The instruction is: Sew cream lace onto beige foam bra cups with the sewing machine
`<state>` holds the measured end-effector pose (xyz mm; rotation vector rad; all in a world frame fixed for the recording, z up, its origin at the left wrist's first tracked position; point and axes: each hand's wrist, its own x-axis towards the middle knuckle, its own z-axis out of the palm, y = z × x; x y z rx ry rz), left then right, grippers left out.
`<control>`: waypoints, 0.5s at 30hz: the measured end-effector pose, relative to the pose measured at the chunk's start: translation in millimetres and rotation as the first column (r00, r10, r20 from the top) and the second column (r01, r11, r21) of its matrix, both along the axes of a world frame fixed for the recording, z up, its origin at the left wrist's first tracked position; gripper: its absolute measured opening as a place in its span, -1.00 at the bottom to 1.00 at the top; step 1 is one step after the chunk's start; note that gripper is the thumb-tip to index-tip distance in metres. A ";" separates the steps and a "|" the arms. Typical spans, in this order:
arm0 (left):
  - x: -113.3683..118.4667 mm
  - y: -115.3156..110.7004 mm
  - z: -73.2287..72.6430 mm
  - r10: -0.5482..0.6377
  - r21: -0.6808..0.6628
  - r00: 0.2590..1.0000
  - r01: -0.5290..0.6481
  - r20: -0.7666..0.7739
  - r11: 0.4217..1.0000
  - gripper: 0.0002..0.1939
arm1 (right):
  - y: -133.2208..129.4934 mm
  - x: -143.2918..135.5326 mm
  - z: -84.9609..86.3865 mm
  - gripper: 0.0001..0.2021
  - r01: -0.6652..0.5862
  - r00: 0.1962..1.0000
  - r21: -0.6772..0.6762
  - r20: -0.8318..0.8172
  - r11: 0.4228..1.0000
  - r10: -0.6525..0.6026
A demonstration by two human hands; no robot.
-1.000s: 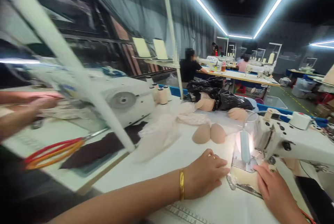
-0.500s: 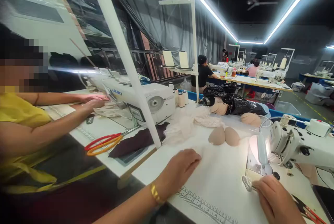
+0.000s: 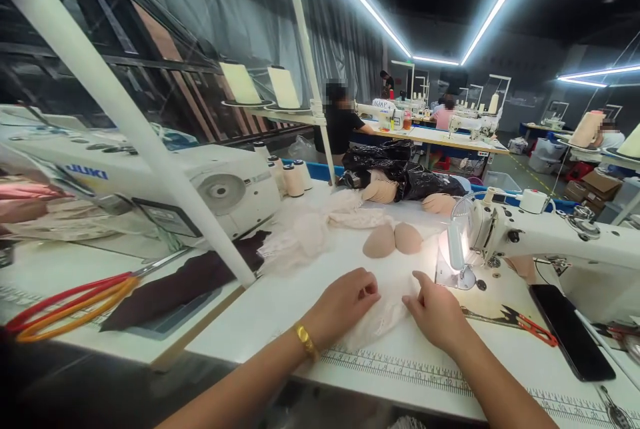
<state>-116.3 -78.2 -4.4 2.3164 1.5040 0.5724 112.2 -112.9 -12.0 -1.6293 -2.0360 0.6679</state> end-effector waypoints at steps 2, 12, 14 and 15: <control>3.7 -3.7 1.8 -0.042 0.026 0.998 0.041 0.044 0.999 -0.92 | 9.1 -4.9 1.5 -0.59 0.011 1.000 0.040 -0.022 0.999 -0.010; 6.8 -18.5 18.1 -0.257 0.268 0.875 0.154 0.411 0.951 -0.77 | -0.3 -5.1 15.1 -0.79 -0.110 0.970 0.473 -0.142 0.874 0.198; 7.3 -19.6 20.5 -0.200 0.165 0.876 0.141 0.439 0.976 -0.74 | -10.1 -3.9 15.3 -0.76 -0.090 0.968 0.506 -0.160 0.858 0.196; 7.3 -19.6 21.2 -0.180 0.104 0.882 0.150 0.435 0.983 -0.73 | -16.1 -3.6 15.6 -0.75 -0.073 0.964 0.525 -0.180 0.848 0.194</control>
